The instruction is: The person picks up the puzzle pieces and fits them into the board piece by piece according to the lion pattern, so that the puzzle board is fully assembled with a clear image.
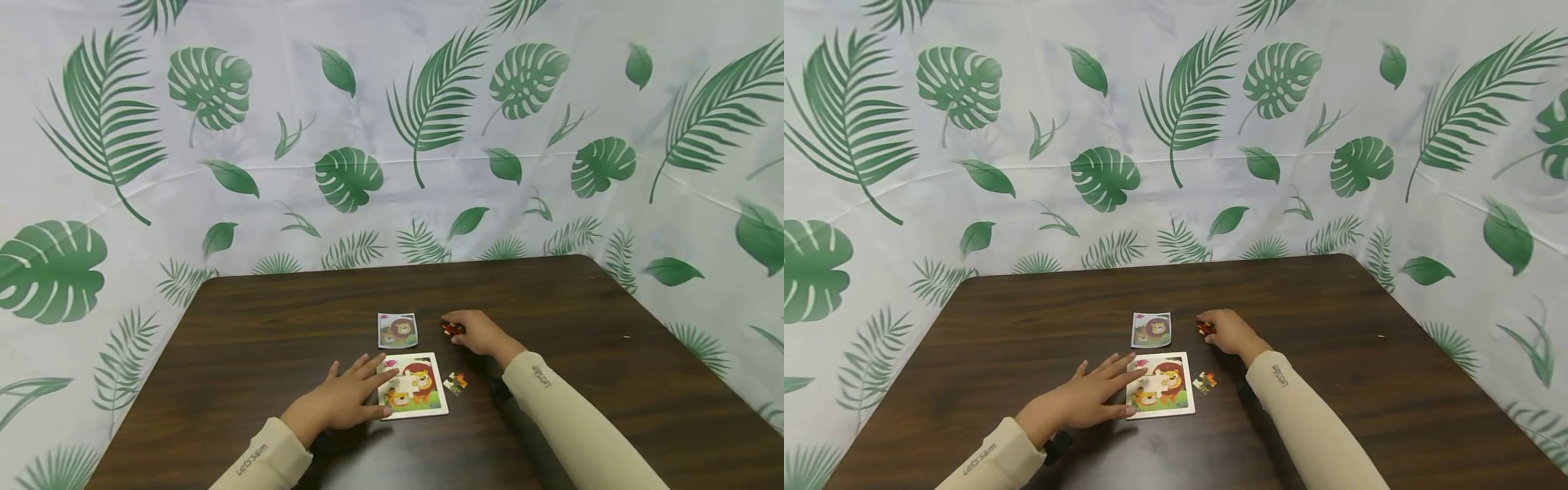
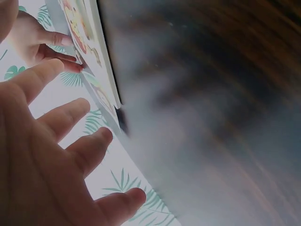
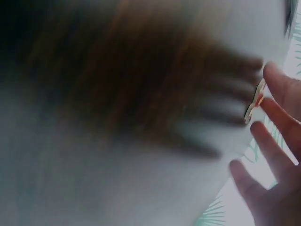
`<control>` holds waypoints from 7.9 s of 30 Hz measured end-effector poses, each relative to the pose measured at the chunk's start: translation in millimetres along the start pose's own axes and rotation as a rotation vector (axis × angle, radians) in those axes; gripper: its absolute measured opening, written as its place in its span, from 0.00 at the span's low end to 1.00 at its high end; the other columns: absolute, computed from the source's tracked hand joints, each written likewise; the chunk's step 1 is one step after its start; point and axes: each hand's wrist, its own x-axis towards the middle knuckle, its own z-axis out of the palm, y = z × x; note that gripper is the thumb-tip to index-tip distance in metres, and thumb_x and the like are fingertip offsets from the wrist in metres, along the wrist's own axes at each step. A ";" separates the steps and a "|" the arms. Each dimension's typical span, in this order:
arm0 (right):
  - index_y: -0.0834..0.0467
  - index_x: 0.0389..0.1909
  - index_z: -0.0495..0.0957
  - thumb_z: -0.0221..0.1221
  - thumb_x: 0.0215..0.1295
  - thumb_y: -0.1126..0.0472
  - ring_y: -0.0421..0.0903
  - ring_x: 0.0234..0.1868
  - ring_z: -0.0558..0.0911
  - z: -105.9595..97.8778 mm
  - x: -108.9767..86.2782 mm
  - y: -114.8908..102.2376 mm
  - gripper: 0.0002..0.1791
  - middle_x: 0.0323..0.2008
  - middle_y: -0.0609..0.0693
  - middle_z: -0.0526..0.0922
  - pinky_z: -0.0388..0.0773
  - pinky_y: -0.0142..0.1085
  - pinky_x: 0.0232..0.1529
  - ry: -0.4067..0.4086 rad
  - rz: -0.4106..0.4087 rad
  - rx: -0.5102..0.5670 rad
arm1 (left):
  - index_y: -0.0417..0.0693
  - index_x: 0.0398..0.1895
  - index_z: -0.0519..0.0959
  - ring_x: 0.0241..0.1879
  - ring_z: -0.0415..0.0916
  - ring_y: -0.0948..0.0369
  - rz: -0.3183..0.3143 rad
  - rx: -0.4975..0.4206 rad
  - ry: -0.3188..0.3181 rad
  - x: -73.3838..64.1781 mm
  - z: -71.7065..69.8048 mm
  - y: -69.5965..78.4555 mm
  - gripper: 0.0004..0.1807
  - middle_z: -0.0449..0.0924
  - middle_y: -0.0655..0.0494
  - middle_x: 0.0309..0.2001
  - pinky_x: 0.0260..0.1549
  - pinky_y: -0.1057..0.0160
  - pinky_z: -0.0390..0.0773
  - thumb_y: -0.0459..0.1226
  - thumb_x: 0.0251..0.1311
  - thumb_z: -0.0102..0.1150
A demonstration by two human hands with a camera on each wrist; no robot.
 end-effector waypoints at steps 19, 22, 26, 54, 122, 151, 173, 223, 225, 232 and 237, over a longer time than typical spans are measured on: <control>0.61 0.36 0.82 0.70 0.46 0.65 0.41 0.25 0.76 -6.9 -7.8 11.1 0.14 0.25 0.46 0.78 0.73 0.37 0.31 0.003 0.065 0.230 | 0.61 0.69 0.58 0.69 0.42 0.46 -0.004 -0.017 -0.018 -2.3 1.6 -1.8 0.35 0.46 0.51 0.72 0.55 0.30 0.42 0.59 0.60 0.47; 0.60 0.30 0.82 0.67 0.51 0.65 0.41 0.23 0.74 -7.2 -11.5 11.1 0.05 0.22 0.45 0.79 0.72 0.36 0.28 -0.005 0.086 0.300 | 0.61 0.69 0.58 0.69 0.42 0.46 -0.001 -0.015 -0.021 -0.3 3.0 -1.9 0.35 0.45 0.51 0.72 0.56 0.31 0.43 0.59 0.60 0.46; 0.61 0.30 0.82 0.64 0.55 0.65 0.43 0.23 0.76 -7.3 -15.4 6.6 0.03 0.23 0.48 0.81 0.74 0.36 0.26 -0.029 0.103 0.452 | 0.61 0.69 0.59 0.69 0.42 0.46 0.006 -0.005 -0.021 1.2 4.1 -1.8 0.35 0.46 0.50 0.71 0.55 0.31 0.43 0.60 0.59 0.46; 0.60 0.32 0.81 0.59 0.58 0.70 0.44 0.23 0.73 14.7 -22.6 -80.4 0.04 0.26 0.48 0.81 0.71 0.33 0.23 -0.164 0.042 0.544 | 0.59 0.68 0.62 0.68 0.43 0.45 -0.017 -0.006 -0.036 -2.7 0.9 -2.8 0.34 0.46 0.51 0.71 0.55 0.31 0.46 0.60 0.60 0.46; 0.51 0.72 0.45 0.47 0.65 0.41 0.49 0.71 0.41 10.1 -80.1 -83.8 0.40 0.72 0.47 0.41 0.44 0.69 0.55 -0.463 -0.348 -0.168 | 0.74 0.66 0.62 0.68 0.43 0.47 0.076 0.062 -0.100 5.6 15.7 10.4 0.32 0.46 0.49 0.71 0.55 0.32 0.49 0.61 0.56 0.50; 0.48 0.72 0.43 0.44 0.64 0.50 0.50 0.71 0.40 14.4 -78.3 -71.1 0.37 0.72 0.45 0.40 0.33 0.71 0.54 -0.460 -0.315 -0.002 | 0.69 0.67 0.62 0.69 0.44 0.50 0.087 0.161 -0.076 5.0 12.7 21.0 0.31 0.44 0.60 0.72 0.56 0.32 0.47 0.59 0.59 0.48; 0.48 0.70 0.53 0.39 0.68 0.48 0.49 0.68 0.54 4.7 -71.2 -81.5 0.30 0.70 0.47 0.49 0.34 0.70 0.55 -0.458 -0.255 -0.158 | 0.70 0.69 0.57 0.69 0.46 0.57 0.069 0.217 -0.101 3.1 19.3 20.1 0.32 0.47 0.66 0.71 0.56 0.32 0.46 0.59 0.60 0.46; 0.59 0.31 0.78 0.67 0.51 0.66 0.43 0.25 0.76 -5.3 -66.4 -33.0 0.08 0.24 0.46 0.77 0.75 0.33 0.25 -0.093 -0.078 0.433 | 0.77 0.65 0.63 0.69 0.41 0.45 0.019 0.028 -0.142 -17.7 9.4 5.5 0.32 0.45 0.54 0.72 0.56 0.32 0.43 0.63 0.54 0.50; 0.59 0.33 0.78 0.65 0.53 0.66 0.44 0.27 0.75 -6.1 -62.3 -37.7 0.07 0.26 0.47 0.77 0.75 0.34 0.27 -0.106 -0.073 0.469 | 0.77 0.64 0.63 0.69 0.41 0.45 0.017 0.031 -0.143 -16.8 8.9 5.2 0.32 0.45 0.54 0.72 0.56 0.32 0.43 0.63 0.54 0.50; 0.60 0.32 0.80 0.63 0.56 0.67 0.44 0.27 0.76 -1.9 -45.8 -63.5 0.03 0.27 0.48 0.79 0.75 0.35 0.29 -0.114 -0.074 0.554 | 0.77 0.65 0.61 0.69 0.40 0.46 0.015 0.021 -0.145 -16.4 8.8 1.9 0.33 0.43 0.53 0.72 0.56 0.32 0.44 0.64 0.54 0.48; 0.60 0.30 0.81 0.64 0.55 0.66 0.43 0.26 0.76 12.5 -33.9 -78.4 0.03 0.27 0.46 0.80 0.74 0.35 0.27 -0.092 -0.058 0.560 | 0.75 0.66 0.60 0.69 0.40 0.46 0.019 0.007 -0.140 -18.0 6.8 0.2 0.34 0.41 0.52 0.72 0.56 0.32 0.44 0.63 0.55 0.48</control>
